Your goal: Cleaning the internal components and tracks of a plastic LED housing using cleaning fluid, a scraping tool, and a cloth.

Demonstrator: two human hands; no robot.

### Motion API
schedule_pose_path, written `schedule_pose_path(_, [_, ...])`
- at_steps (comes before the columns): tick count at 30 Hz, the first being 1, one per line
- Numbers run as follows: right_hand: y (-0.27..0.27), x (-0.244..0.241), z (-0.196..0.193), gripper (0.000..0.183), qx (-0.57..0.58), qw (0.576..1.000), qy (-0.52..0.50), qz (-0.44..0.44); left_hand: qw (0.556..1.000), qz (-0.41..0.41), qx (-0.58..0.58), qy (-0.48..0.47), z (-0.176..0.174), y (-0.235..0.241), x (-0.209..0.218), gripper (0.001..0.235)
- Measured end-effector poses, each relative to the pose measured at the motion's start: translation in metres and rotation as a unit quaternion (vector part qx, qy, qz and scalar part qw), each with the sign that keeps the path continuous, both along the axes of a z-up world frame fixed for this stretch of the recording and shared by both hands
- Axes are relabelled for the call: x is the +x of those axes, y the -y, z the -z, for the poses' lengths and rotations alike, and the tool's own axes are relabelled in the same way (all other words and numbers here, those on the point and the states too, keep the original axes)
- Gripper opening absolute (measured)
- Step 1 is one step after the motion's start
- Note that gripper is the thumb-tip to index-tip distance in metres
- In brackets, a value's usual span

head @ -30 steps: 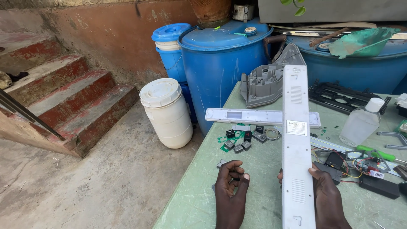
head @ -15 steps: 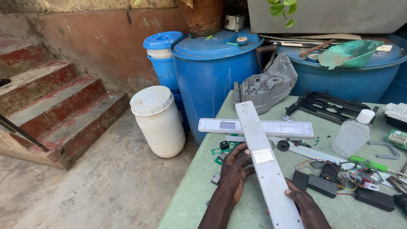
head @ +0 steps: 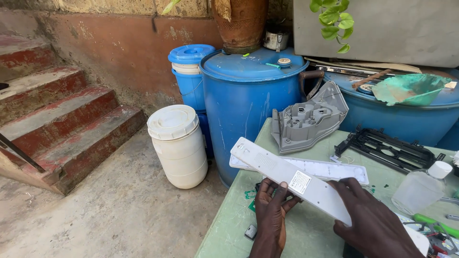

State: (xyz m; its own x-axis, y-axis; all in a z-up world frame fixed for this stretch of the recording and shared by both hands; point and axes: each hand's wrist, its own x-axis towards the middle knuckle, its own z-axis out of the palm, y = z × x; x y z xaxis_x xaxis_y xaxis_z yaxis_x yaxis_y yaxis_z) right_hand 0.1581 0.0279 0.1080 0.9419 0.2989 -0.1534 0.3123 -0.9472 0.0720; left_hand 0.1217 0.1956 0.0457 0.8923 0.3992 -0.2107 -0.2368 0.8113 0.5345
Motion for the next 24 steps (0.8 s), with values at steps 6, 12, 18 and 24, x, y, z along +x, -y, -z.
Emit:
schedule_pose_path(6, [0.015,0.072,0.026,0.084,0.089,0.981,0.102,-0.14,0.999,0.003,-0.046,-0.01,-0.001,-0.012,0.003,0.058])
schedule_pose_path(12, [0.001,0.096,0.021,0.073,0.173,0.959,0.146,-0.172,0.989,-0.092,-0.117,-0.005,-0.013,-0.033,0.005,0.061])
schedule_pose_path(18, [-0.007,0.117,0.005,0.07,0.241,0.962,0.058,-0.112,0.981,-0.193,0.028,-0.003,0.0,-0.072,0.003,0.062])
schedule_pose_path(24, [-0.007,0.147,0.026,0.062,0.169,0.971,0.033,-0.167,0.966,-0.2,0.137,-0.09,0.016,-0.088,0.003,0.057])
